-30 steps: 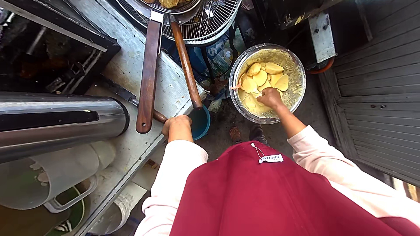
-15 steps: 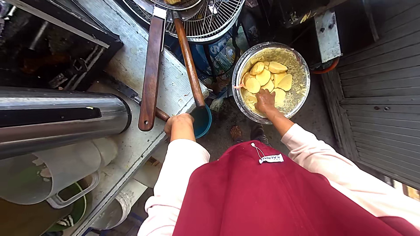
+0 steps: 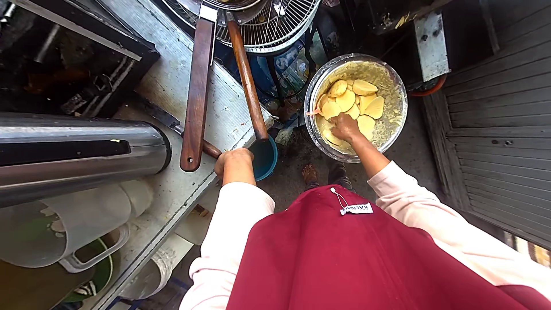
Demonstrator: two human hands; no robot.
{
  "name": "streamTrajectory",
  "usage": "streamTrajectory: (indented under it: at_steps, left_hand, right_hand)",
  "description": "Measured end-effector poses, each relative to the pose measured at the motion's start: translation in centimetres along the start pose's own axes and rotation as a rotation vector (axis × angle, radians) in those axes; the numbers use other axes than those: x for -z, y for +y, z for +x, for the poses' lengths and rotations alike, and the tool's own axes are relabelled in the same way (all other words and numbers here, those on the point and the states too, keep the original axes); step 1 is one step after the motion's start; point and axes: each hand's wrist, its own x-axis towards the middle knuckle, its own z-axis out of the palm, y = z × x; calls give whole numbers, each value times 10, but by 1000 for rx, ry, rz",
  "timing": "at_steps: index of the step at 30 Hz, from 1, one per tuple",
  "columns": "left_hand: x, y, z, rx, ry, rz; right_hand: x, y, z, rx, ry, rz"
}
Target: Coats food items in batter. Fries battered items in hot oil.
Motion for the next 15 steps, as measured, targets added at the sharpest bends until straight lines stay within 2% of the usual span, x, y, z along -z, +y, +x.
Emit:
streamTrajectory:
  at_steps: [3, 6, 9, 12, 15]
  left_hand:
    - [0, -1, -1, 0, 4, -1]
    - [0, 0, -1, -11, -2, 25]
    - [0, 0, -1, -21, -1, 45]
    - [-1, 0, 2, -8, 2, 4]
    - [-3, 1, 5, -24, -3, 14]
  right_hand:
    - [-10, -19, 14, -30, -64, -127]
    - [-8, -31, 25, -74, -200, -95]
    - [-1, -16, 33, 75, -282, -35]
    - [5, 0, 11, 151, -258, -131]
    - [-9, 19, -17, 260, -140, -242]
